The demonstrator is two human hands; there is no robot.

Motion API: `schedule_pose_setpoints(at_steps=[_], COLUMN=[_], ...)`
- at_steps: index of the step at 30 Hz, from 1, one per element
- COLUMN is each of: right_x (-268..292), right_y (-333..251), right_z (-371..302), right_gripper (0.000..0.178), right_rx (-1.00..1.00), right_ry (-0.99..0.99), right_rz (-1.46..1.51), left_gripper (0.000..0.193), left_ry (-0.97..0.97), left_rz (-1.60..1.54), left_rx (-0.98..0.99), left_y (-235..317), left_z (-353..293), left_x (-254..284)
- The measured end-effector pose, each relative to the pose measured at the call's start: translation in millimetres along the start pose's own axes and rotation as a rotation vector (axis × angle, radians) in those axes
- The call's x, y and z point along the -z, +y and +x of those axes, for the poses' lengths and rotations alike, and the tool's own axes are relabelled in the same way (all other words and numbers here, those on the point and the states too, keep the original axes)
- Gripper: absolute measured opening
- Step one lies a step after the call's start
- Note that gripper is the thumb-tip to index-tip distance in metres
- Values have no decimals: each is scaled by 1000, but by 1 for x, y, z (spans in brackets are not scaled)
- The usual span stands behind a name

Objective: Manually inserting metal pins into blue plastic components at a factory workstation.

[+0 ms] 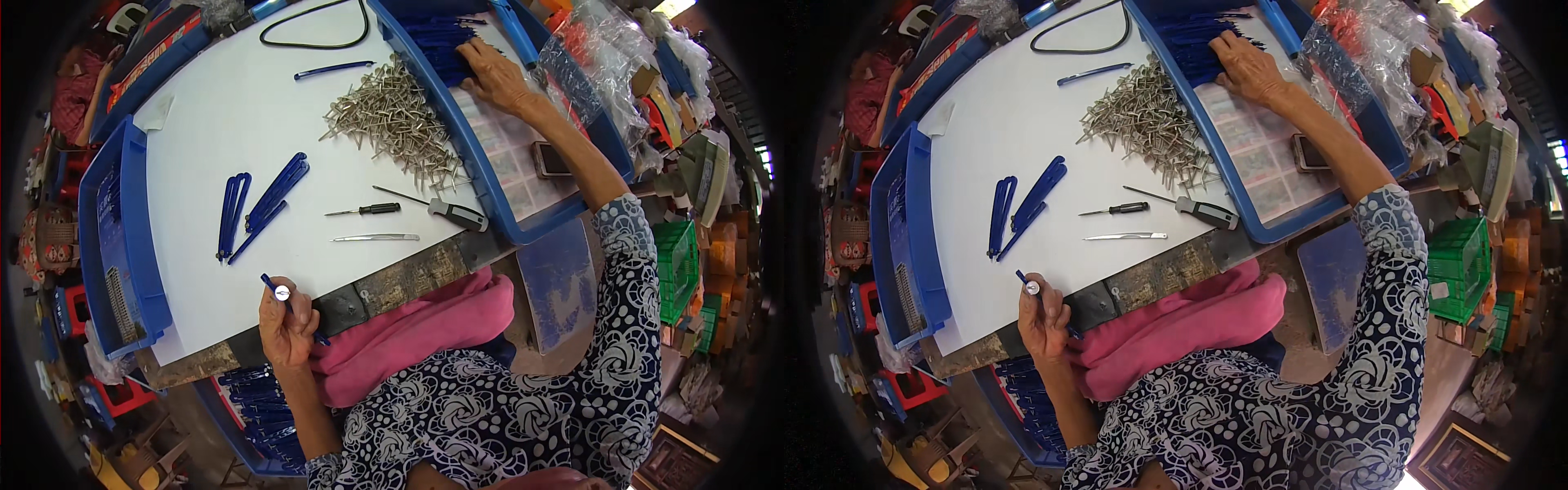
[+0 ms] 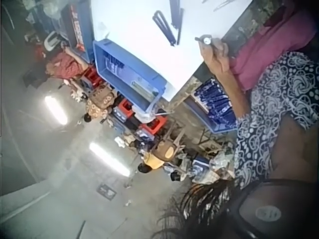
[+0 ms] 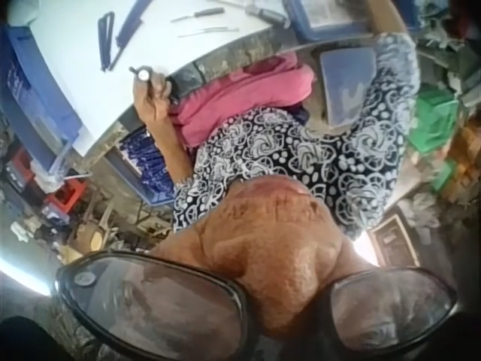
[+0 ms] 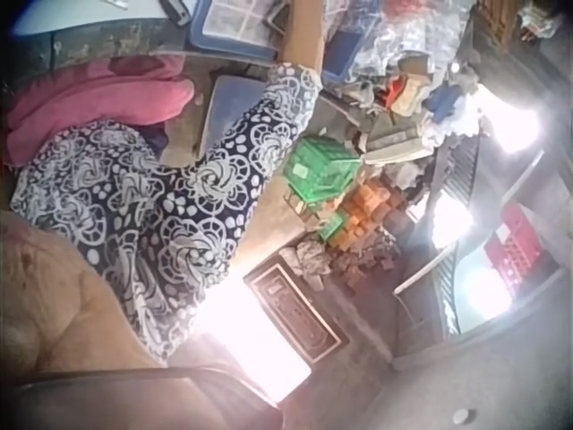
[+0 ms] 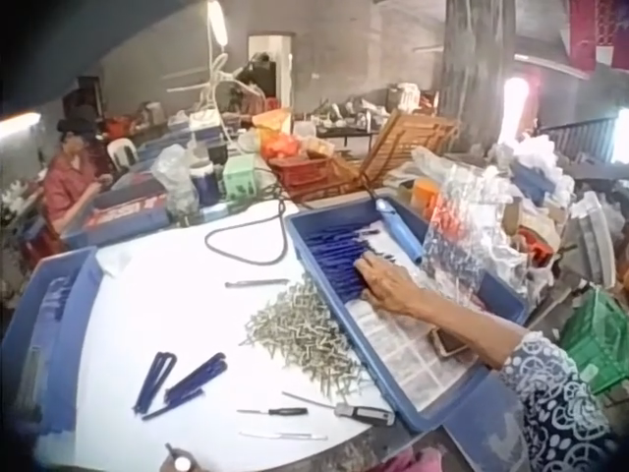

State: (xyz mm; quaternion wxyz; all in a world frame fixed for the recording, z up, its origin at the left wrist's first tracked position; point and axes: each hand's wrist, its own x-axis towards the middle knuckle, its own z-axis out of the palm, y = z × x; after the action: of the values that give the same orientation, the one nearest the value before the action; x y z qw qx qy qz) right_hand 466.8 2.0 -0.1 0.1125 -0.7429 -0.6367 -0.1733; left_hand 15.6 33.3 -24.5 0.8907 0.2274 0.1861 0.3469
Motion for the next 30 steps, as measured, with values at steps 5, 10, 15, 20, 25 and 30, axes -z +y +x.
schedule_pose_setpoints(at_steps=[5,10,15,20,25,30], right_x=[9,3,10,11,20,18], right_y=[-3,2,-3,-4,-7,4], right_z=[4,-4,-4,-1,-4,-15], right_gripper=[44,37,34,34,34,33], right_rx=[-29,2,45,75,68,110], right_ry=[-121,-51,-158,-165,-239,-218], right_rz=[34,102,93,74,-11,30], left_gripper=[23,17,17,22,26,25], left_ry=[-46,-75,-44,-63,-57,-59], left_rz=[21,27,52,57,46,39], left_rx=[0,3,-20,-18,-25,-19], left_y=[4,2,2,2,1,1], left_z=[-2,-1,-1,-1,0,-1], left_x=[3,1,-2,0,-1,-2])
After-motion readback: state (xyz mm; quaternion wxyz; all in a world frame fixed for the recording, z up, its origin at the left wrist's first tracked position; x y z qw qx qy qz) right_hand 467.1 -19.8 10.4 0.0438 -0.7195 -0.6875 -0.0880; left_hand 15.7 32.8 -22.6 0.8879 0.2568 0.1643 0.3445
